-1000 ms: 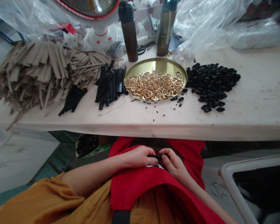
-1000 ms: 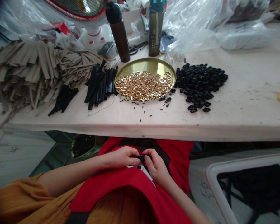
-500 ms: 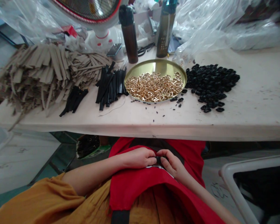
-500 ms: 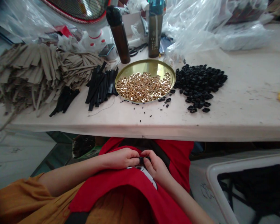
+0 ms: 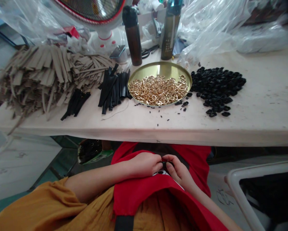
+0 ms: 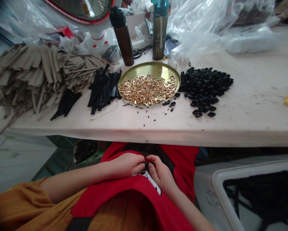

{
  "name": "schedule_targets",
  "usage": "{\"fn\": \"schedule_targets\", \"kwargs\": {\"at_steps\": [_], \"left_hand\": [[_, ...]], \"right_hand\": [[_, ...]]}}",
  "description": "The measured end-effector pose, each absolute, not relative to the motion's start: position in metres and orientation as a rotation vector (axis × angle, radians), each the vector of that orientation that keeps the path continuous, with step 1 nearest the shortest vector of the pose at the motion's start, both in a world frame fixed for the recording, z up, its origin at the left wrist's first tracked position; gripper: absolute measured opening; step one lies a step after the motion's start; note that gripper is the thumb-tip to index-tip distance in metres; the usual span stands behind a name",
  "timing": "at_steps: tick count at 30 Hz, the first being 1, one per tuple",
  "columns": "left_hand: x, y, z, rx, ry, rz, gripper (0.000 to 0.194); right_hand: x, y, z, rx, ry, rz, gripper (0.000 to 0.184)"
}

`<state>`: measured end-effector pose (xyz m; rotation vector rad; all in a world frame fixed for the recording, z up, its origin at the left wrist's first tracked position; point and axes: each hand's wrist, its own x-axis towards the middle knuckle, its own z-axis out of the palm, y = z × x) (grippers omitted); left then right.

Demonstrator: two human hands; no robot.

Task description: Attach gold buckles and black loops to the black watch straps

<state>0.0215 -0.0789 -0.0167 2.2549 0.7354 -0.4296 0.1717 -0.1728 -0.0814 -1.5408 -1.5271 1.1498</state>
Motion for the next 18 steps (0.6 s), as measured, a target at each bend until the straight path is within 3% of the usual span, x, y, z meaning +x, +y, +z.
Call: {"fn": "schedule_targets", "kwargs": {"at_steps": [8, 13, 18], "left_hand": [[0.03, -0.083, -0.012, 2.279, 0.714, -0.521, 0.015], [0.024, -0.07, -0.012, 1.823, 0.794, -0.361, 0.023], [0.021, -0.069, -0.015, 1.398, 0.887, -0.258, 0.027]], "right_hand": [[0.172, -0.17, -0.078, -1.464, -1.464, 1.251, 0.022], [0.169, -0.162, -0.063, -1.421, -0.964, 1.542, 0.024], [0.178, -0.16, -0.048, -1.401, -1.029, 1.651, 0.026]]}}
